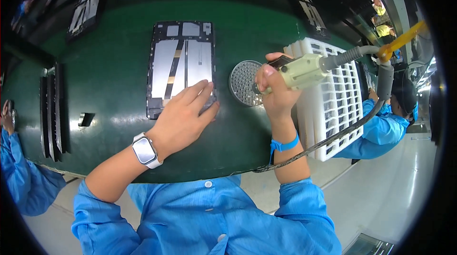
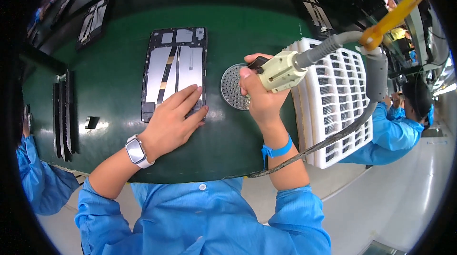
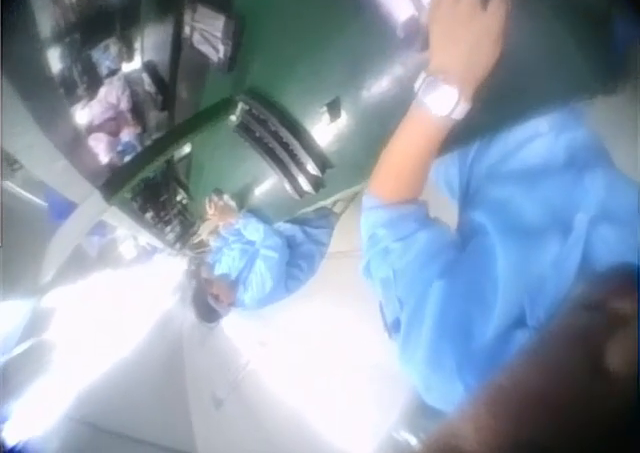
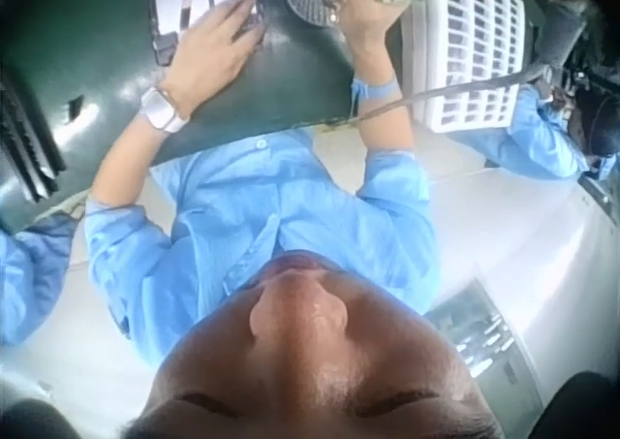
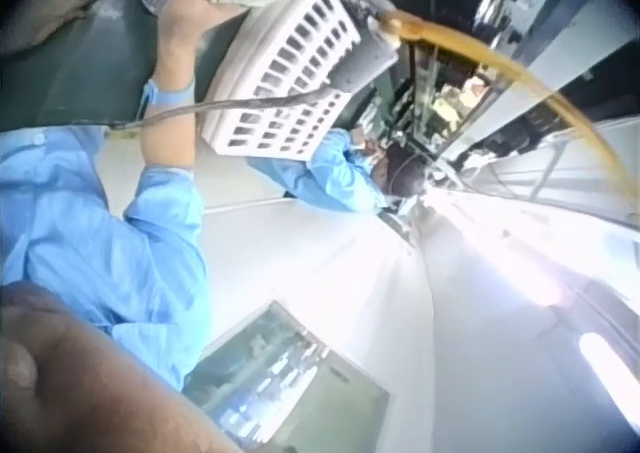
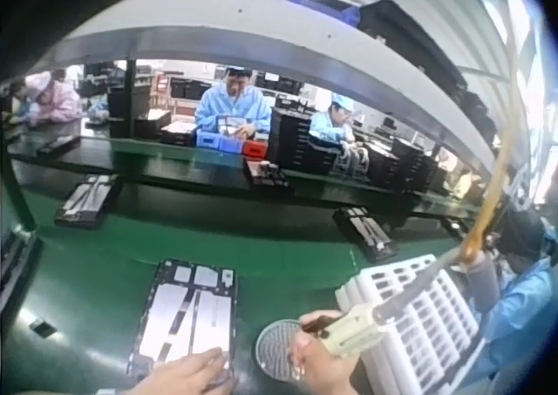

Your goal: The person drives screws into tablet components using an electric screwdriver and places the assembled tablet onto the conveyor belt.

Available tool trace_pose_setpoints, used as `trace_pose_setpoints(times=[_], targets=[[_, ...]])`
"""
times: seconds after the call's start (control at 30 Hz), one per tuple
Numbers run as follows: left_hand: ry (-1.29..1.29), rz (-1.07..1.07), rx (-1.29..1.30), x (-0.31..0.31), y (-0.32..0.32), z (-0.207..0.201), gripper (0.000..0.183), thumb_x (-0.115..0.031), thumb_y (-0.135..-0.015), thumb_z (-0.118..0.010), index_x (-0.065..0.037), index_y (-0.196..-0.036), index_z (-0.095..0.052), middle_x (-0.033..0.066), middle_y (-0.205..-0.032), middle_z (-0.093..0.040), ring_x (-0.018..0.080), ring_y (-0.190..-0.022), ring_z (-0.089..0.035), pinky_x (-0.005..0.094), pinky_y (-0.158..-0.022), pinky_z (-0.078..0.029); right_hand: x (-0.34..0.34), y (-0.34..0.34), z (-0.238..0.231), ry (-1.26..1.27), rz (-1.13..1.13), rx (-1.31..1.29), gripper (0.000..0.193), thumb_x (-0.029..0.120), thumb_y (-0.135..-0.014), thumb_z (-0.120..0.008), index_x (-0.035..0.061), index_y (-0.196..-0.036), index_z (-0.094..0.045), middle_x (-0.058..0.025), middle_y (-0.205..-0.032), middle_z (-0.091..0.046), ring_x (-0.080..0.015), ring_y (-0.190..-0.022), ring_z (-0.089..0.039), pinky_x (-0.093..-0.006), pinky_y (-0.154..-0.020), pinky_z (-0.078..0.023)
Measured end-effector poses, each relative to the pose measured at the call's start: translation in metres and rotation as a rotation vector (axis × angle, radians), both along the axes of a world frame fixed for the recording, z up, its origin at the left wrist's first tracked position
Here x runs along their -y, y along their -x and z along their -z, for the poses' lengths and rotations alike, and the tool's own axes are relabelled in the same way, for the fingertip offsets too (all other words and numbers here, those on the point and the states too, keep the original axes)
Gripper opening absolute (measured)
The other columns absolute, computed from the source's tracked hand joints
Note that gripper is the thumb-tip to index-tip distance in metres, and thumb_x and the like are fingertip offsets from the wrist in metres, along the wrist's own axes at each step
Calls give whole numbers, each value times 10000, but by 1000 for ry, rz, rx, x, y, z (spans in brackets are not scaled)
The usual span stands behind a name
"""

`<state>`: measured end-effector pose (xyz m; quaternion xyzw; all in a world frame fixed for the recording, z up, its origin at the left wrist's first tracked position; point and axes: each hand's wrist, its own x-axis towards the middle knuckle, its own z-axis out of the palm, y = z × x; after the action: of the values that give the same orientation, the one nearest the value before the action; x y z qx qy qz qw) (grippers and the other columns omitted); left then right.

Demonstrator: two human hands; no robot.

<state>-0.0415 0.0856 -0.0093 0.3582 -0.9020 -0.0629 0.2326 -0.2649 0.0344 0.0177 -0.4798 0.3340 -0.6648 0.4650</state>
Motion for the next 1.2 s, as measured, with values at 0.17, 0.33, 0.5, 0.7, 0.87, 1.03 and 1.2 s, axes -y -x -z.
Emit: trace_pose_setpoints(times=[0.17,0.33,0.5,0.7,0.87,1.03,1.2], targets=[[62,-39,7,-7,7,4,358,-125,-754,-730,19,-1073,-657,271,-1332,-544,389,-1276,-509,445,-1007,-491,-4,-4,-3,-19,5,-66,271,-44,-821,-709,-23,-1070,-604,-36,-774,-597,-74,-566,-529,-214,-485,-429],[64,-83,33,-6,11,-1,339,-160,-753,-703,15,-1039,-656,259,-1261,-586,396,-1251,-522,468,-1002,-478,-4,-2,3,-10,22,-95,281,-66,-817,-704,-8,-1070,-595,-61,-896,-638,-62,-676,-578,-210,-568,-472],[12,-143,-50,51,9,-31,407,-292,-800,-727,18,-1054,-650,180,-1159,-658,373,-1224,-540,488,-1013,-448,-5,6,2,-13,-21,-116,346,-65,-804,-720,-5,-1110,-570,-84,-991,-655,-84,-781,-611,-230,-642,-516],[194,-326,77,152,26,7,771,-492,-797,-693,83,-1287,-538,239,-1313,-569,393,-1247,-501,474,-1095,-356,-8,6,0,43,21,-226,277,-32,-808,-740,4,-1060,-629,-47,-980,-666,-89,-870,-606,-258,-759,-513],[58,-312,11,151,21,10,624,-280,-769,-655,80,-1268,-552,215,-1240,-592,391,-1160,-529,453,-1038,-393,-7,-4,-3,71,28,-210,286,13,-793,-760,8,-1050,-636,-58,-970,-682,-96,-850,-623,-277,-763,-512],[41,-397,8,138,28,3,594,-227,-746,-643,78,-1248,-558,183,-1121,-574,355,-1080,-512,455,-997,-391,-3,6,2,135,61,-272,265,-2,-800,-753,7,-1039,-638,-53,-965,-683,-93,-827,-621,-268,-744,-511],[-90,-406,10,113,21,-15,597,-231,-821,-666,67,-1319,-526,184,-1137,-571,359,-1090,-510,449,-1007,-394,-7,6,-8,74,40,-244,274,-15,-804,-746,6,-1050,-628,-65,-988,-684,-95,-844,-626,-268,-750,-519]])
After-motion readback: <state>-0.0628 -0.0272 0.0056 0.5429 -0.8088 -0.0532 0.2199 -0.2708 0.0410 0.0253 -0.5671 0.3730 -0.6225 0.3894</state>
